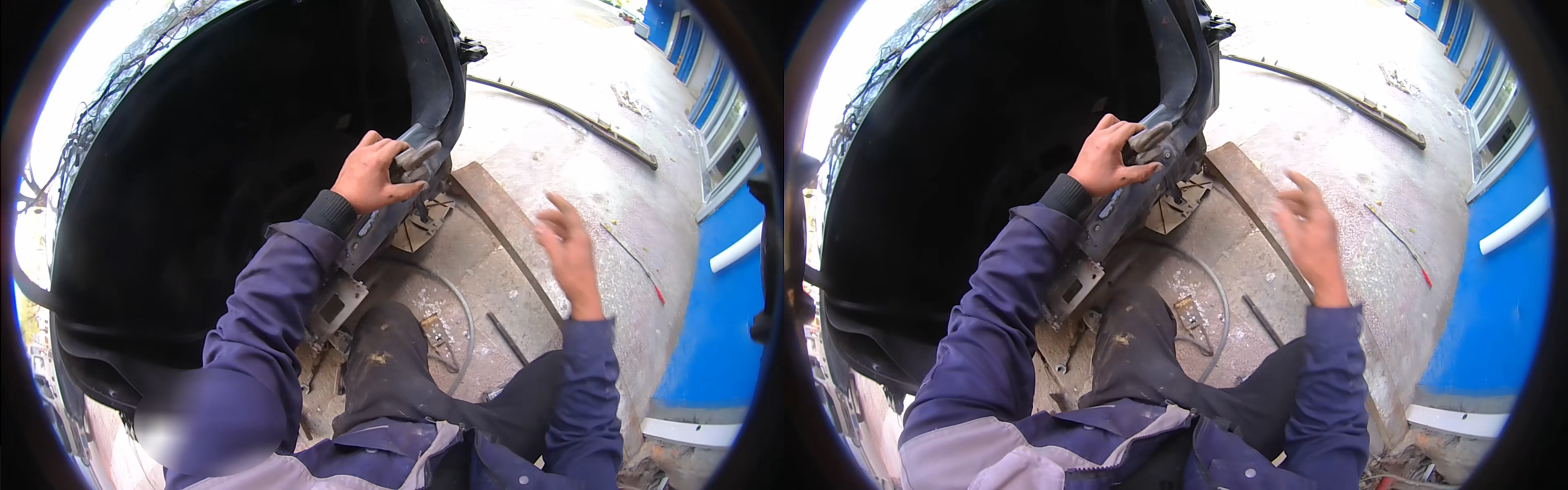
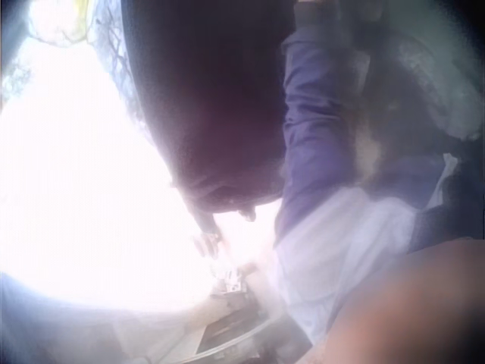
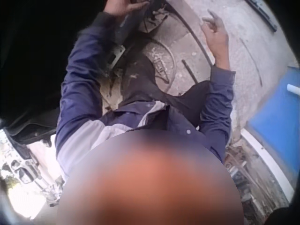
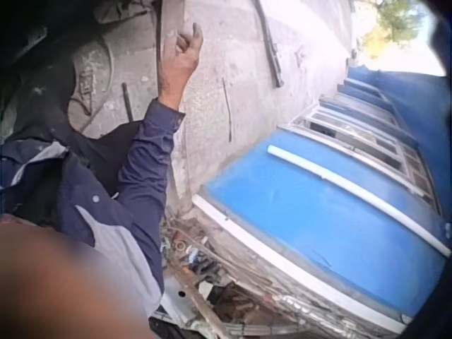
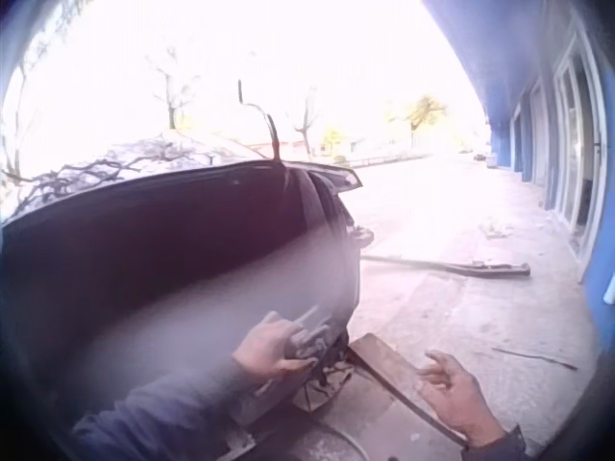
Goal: The person attaches a metal eye bolt to a car bumper using a cordless impact wrench, then connects a chain and a blue chain puller to the eye bolt. They operate the chain puller to apply tension to the bumper.
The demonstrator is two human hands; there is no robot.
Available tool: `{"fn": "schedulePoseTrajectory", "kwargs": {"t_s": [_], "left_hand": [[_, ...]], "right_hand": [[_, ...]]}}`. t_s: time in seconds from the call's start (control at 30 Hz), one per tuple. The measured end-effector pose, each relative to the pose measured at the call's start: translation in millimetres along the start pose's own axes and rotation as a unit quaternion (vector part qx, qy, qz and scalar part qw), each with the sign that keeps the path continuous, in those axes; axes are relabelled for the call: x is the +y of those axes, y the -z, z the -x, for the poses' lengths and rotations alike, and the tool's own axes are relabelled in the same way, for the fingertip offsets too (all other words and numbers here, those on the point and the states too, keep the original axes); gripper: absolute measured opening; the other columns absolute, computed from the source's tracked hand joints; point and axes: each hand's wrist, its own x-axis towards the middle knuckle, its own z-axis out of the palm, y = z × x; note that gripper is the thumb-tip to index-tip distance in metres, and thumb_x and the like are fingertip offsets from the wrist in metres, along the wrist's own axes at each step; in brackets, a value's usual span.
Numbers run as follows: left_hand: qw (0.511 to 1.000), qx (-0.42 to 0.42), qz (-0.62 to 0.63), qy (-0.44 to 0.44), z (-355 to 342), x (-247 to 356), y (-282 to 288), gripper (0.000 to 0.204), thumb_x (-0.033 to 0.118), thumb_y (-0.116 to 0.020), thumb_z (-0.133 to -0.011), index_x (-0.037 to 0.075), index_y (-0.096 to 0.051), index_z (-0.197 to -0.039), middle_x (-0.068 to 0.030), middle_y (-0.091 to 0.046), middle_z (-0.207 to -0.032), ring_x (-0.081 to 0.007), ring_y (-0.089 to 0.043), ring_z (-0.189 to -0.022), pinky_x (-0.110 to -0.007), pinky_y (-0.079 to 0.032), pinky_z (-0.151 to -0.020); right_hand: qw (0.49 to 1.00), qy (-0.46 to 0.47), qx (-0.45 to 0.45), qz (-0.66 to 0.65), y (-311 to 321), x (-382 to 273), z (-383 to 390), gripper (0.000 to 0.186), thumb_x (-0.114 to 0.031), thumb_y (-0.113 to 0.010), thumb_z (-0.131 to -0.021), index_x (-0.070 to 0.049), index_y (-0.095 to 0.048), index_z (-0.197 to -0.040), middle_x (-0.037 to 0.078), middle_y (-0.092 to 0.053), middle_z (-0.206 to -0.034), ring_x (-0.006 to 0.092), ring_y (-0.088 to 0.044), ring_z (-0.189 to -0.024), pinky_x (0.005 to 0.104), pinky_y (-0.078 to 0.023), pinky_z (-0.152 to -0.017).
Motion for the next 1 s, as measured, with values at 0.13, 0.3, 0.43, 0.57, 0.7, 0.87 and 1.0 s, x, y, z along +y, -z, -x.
{"fn": "schedulePoseTrajectory", "kwargs": {"t_s": [0.13, 0.3, 0.43, 0.57, 0.7, 0.87, 1.0], "left_hand": [[0.998, 0.036, 0.035, -0.048, 3, -8, -1, 0.067, 0.039, -0.094, -0.072, -0.001, -0.073, -0.120, -0.0148, -0.072, -0.103, -0.0335, -0.061, -0.098, -0.043, -0.055, -0.089], [0.990, 0.083, 0.099, -0.048, 16, -20, -13, 0.073, 0.036, -0.093, -0.070, 0.001, -0.071, -0.130, -0.0124, -0.074, -0.115, -0.0334, -0.061, -0.108, -0.044, -0.049, -0.099], [0.987, 0.058, 0.151, -0.013, 24, -36, -16, 0.102, 0.035, -0.095, -0.070, -0.001, -0.050, -0.154, -0.0211, -0.062, -0.142, -0.0396, -0.057, -0.128, -0.048, -0.043, -0.114], [0.990, 0.007, 0.140, 0.031, 25, -33, -17, 0.107, 0.030, -0.095, -0.069, -0.003, -0.042, -0.156, -0.0240, -0.059, -0.143, -0.0423, -0.056, -0.132, -0.049, -0.043, -0.116], [0.983, -0.015, 0.176, 0.050, 25, -29, -11, 0.088, 0.019, -0.088, -0.071, -0.004, -0.048, -0.146, -0.0235, -0.062, -0.136, -0.0420, -0.056, -0.126, -0.048, -0.047, -0.112], [0.974, 0.010, 0.225, 0.034, 22, -29, -10, 0.077, 0.013, -0.086, -0.072, -0.001, -0.052, -0.140, -0.0244, -0.062, -0.128, -0.0423, -0.056, -0.123, -0.047, -0.050, -0.108], [0.970, 0.014, 0.242, 0.031, 23, -29, -12, 0.073, 0.015, -0.086, -0.074, -0.002, -0.053, -0.137, -0.0250, -0.061, -0.130, -0.0433, -0.056, -0.123, -0.048, -0.049, -0.109]], "right_hand": [[0.998, -0.045, -0.047, 0.006, -112, -101, -72, 0.093, -0.032, -0.087, -0.092, -0.010, -0.037, -0.168, 0.022, -0.067, -0.140, 0.0331, -0.073, -0.120, 0.0427, -0.062, -0.101], [0.984, -0.095, -0.080, -0.125, -165, -128, -116, 0.087, -0.024, -0.089, -0.089, -0.002, -0.043, -0.159, 0.023, -0.070, -0.128, 0.0284, -0.075, -0.111, 0.0403, -0.066, -0.091], [0.982, -0.130, -0.041, -0.133, -178, -127, -124, 0.057, -0.016, -0.088, -0.092, 0.004, -0.052, -0.133, 0.017, -0.069, -0.111, 0.0251, -0.077, -0.097, 0.0368, -0.070, -0.072], [0.978, -0.161, 0.023, -0.129, -191, -139, -127, 0.047, -0.019, -0.087, -0.093, 0.001, -0.055, -0.120, 0.015, -0.068, -0.109, 0.0241, -0.076, -0.096, 0.0394, -0.070, -0.068], [0.980, -0.158, 0.070, -0.098, -192, -160, -131, 0.052, -0.023, -0.090, -0.090, 0.003, -0.056, -0.120, 0.014, -0.069, -0.106, 0.0230, -0.075, -0.096, 0.0384, -0.070, -0.068], [0.988, -0.142, 0.021, -0.061, -183, -172, -125, 0.054, -0.018, -0.090, -0.087, 0.003, -0.060, -0.126, 0.015, -0.072, -0.107, 0.0233, -0.075, -0.095, 0.0381, -0.066, -0.080], [0.989, -0.133, -0.052, -0.036, -174, -169, -117, 0.079, -0.013, -0.088, -0.085, 0.001, -0.051, -0.152, 0.020, -0.070, -0.128, 0.0280, -0.073, -0.112, 0.0435, -0.061, -0.101]]}}
